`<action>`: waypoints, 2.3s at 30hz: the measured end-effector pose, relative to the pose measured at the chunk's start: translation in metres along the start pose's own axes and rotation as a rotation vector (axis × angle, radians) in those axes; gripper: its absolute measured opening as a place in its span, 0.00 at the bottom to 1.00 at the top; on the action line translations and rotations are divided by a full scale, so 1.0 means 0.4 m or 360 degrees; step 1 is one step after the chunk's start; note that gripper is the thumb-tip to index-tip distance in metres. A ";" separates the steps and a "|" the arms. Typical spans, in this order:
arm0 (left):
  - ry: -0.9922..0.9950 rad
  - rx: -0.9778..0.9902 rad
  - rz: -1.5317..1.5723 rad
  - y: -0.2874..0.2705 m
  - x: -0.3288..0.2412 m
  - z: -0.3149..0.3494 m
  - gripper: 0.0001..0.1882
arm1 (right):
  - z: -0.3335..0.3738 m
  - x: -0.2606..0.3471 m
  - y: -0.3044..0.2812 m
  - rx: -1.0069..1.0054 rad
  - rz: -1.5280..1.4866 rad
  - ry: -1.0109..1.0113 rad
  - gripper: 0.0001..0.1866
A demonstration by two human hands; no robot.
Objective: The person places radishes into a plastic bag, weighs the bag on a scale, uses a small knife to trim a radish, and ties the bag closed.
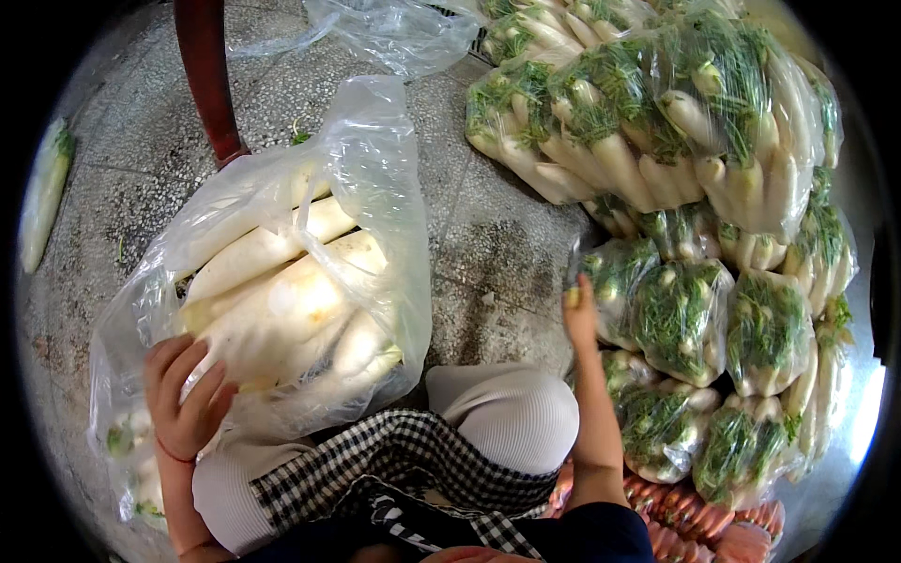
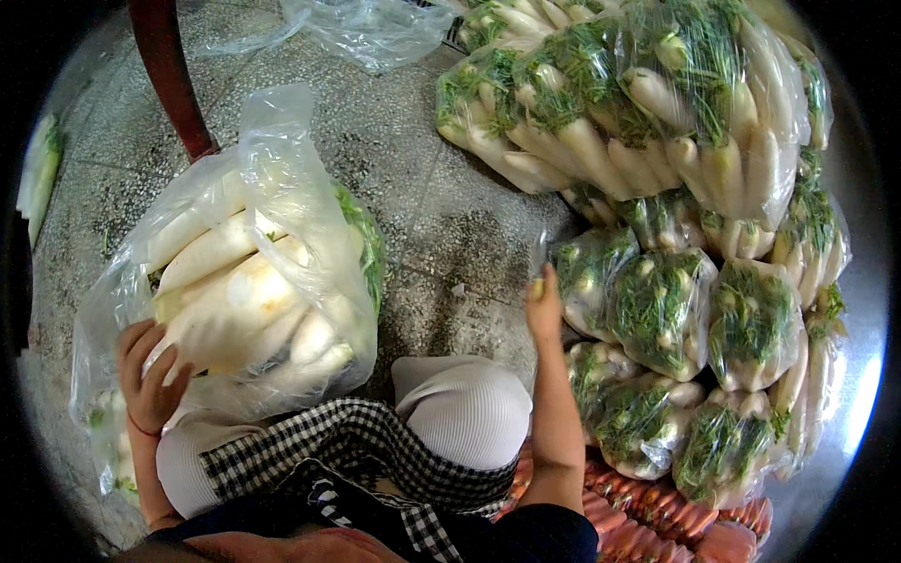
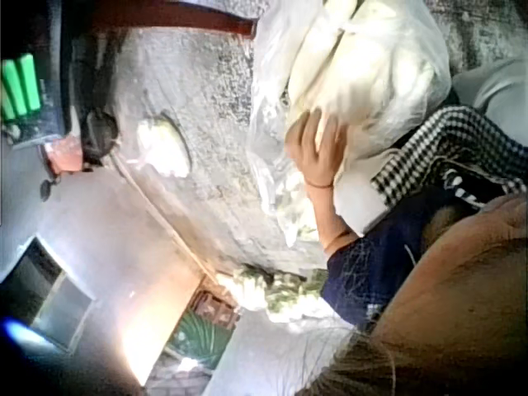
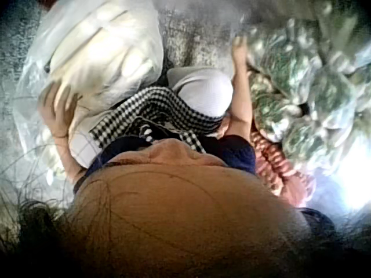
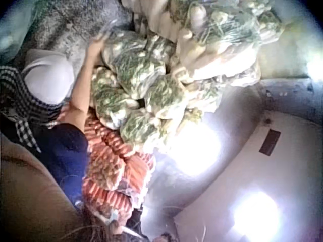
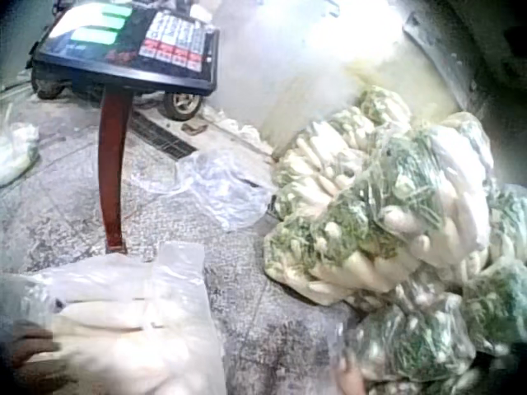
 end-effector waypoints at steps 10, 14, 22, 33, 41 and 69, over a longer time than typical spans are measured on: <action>-0.1539 -0.0284 -0.0841 -0.268 0.105 0.235 0.41 | 0.021 0.013 0.332 0.0158 -0.0076 -0.0029 0.26; -0.2306 -0.0643 0.0342 -0.242 0.100 0.306 0.16 | -0.105 0.331 0.124 -0.0127 -0.1260 -0.0401 0.27; -0.0672 0.0128 0.0575 -0.309 -0.309 -0.181 0.22 | 0.030 0.961 -0.209 0.0042 -0.1020 -0.2081 0.36; -0.1185 0.1224 0.1407 -0.020 -0.286 -0.120 0.13 | -0.040 0.765 -0.265 0.2020 -0.2204 -0.1694 0.09; -0.0252 0.0277 0.1004 -0.022 -0.332 -0.331 0.22 | 0.023 1.008 -0.522 0.1068 -0.1961 -0.2216 0.28; -0.2198 -0.0436 0.2703 0.158 0.284 -0.046 0.21 | 0.254 0.796 -0.073 0.2027 -0.1170 -0.2069 0.22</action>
Point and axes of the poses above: each hand's wrist, its own z-axis away from the middle knuckle, its own y-axis out of the palm, x = y × z, the point moved 6 cm from there along -z, towards the middle knuckle, and after that the axes turned 9 degrees about -x, right-handed, at the moved point
